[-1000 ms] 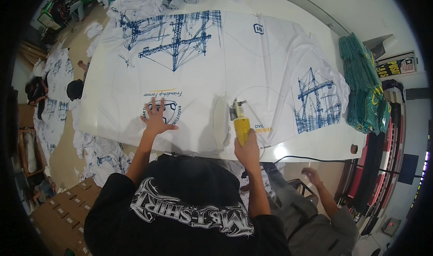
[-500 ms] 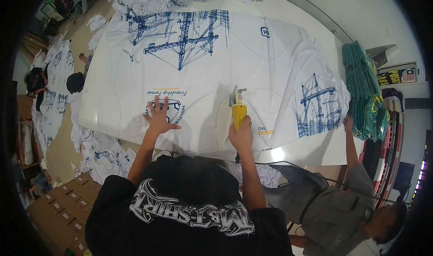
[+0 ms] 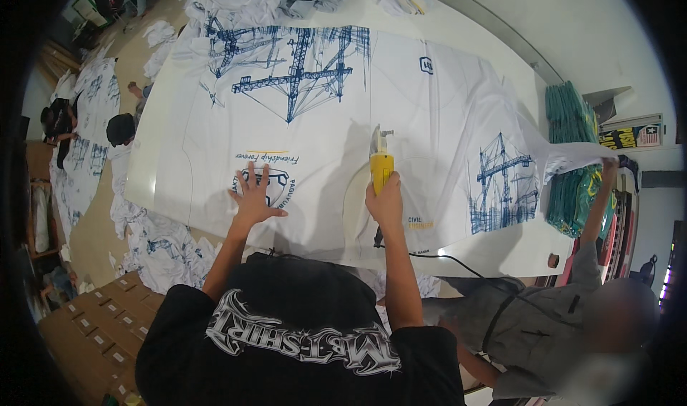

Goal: The person uses a yellow electric fabric cutter to cut a large white fabric sheet printed with blue crane designs on a white table. They guide the tool along drawn outlines to separate the fabric into pieces, occasionally adjusting the fabric's position. Other workers are visible in the background handling similar materials.

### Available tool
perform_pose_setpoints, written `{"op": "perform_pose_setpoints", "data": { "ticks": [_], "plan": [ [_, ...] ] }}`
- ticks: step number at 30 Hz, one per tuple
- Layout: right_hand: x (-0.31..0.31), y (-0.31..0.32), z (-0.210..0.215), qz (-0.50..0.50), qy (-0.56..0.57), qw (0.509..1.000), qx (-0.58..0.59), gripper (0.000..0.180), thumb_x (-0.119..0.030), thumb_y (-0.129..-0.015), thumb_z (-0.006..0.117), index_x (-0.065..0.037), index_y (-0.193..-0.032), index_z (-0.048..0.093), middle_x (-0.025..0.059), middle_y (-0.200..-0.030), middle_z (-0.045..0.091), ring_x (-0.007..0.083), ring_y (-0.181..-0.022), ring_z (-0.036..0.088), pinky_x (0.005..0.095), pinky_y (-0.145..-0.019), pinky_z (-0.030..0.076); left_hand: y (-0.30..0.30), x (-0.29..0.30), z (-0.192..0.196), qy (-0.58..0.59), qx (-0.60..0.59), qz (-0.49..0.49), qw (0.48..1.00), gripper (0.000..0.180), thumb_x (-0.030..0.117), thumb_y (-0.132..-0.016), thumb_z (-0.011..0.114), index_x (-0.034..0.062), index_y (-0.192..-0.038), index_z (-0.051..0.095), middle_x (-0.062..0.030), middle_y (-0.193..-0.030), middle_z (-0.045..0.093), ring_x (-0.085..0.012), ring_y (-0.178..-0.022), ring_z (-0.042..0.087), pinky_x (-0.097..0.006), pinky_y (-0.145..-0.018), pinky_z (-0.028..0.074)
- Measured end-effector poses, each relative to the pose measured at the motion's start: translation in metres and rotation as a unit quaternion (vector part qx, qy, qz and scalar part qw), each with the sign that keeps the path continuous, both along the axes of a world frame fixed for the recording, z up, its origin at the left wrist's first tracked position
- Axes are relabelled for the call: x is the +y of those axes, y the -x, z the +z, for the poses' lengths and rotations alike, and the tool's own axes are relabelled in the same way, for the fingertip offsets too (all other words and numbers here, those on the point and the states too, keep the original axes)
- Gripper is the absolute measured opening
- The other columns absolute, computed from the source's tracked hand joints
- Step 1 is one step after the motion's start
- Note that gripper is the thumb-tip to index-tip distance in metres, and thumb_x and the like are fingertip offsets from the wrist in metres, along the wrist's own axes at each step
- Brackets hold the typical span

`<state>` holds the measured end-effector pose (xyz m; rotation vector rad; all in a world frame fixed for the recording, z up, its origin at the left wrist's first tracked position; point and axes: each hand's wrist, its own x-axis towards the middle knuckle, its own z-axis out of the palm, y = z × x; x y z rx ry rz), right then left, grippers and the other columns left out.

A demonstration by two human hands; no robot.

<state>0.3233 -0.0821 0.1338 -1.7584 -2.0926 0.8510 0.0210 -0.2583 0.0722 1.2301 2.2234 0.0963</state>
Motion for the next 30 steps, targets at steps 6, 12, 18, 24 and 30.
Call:
{"op": "perform_pose_setpoints", "data": {
  "ticks": [6,12,18,24,30],
  "plan": [
    [0.054,0.015,-0.014,0.023,-0.031,0.999,-0.010,0.056,-0.022,-0.092,0.070,0.012,-0.125,0.040,0.0409,-0.117,0.059,0.0569,-0.105,0.062,0.0564,-0.091,0.053,-0.001,0.001,0.005,-0.001,-0.015,0.010,1.000,0.155,0.060,-0.047,0.099,0.0257,-0.171,0.011,-0.0217,-0.176,-0.009,-0.0611,-0.154,-0.015,-0.093,-0.102,0.002],
    [0.112,0.040,-0.019,0.035,-0.035,0.999,-0.011,0.056,-0.025,-0.091,0.070,0.012,-0.121,0.040,0.0414,-0.112,0.062,0.0557,-0.101,0.065,0.0562,-0.089,0.055,-0.002,0.006,0.014,0.029,-0.018,0.024,0.999,0.155,0.058,-0.047,0.099,0.0275,-0.171,0.011,-0.0205,-0.176,-0.009,-0.0576,-0.156,-0.014,-0.091,-0.105,0.001],
    [0.170,0.066,-0.022,0.046,-0.025,0.997,-0.049,0.058,-0.028,-0.090,0.067,0.009,-0.126,0.040,0.0374,-0.119,0.061,0.0540,-0.105,0.066,0.0554,-0.092,0.057,-0.002,0.008,0.017,0.025,-0.016,0.027,0.999,0.155,0.057,-0.046,0.100,0.0283,-0.170,0.013,-0.0198,-0.176,-0.007,-0.0575,-0.156,-0.010,-0.091,-0.106,0.004],
    [0.227,0.089,-0.026,0.058,-0.034,0.997,-0.048,0.058,-0.029,-0.090,0.067,0.009,-0.125,0.040,0.0387,-0.117,0.062,0.0535,-0.105,0.067,0.0553,-0.092,0.057,-0.003,0.010,0.019,0.030,-0.020,0.023,0.999,0.156,0.058,-0.046,0.100,0.0266,-0.171,0.012,-0.0221,-0.176,-0.009,-0.0586,-0.156,-0.013,-0.091,-0.105,0.005],
    [0.275,0.116,-0.025,0.053,-0.033,0.997,-0.051,0.059,-0.029,-0.089,0.067,0.011,-0.124,0.041,0.0384,-0.113,0.065,0.0529,-0.101,0.069,0.0549,-0.090,0.059,-0.002,0.011,0.021,0.037,-0.024,0.026,0.999,0.155,0.056,-0.046,0.100,0.0265,-0.171,0.013,-0.0222,-0.176,-0.008,-0.0581,-0.156,-0.013,-0.091,-0.105,0.005]
  ]
}}
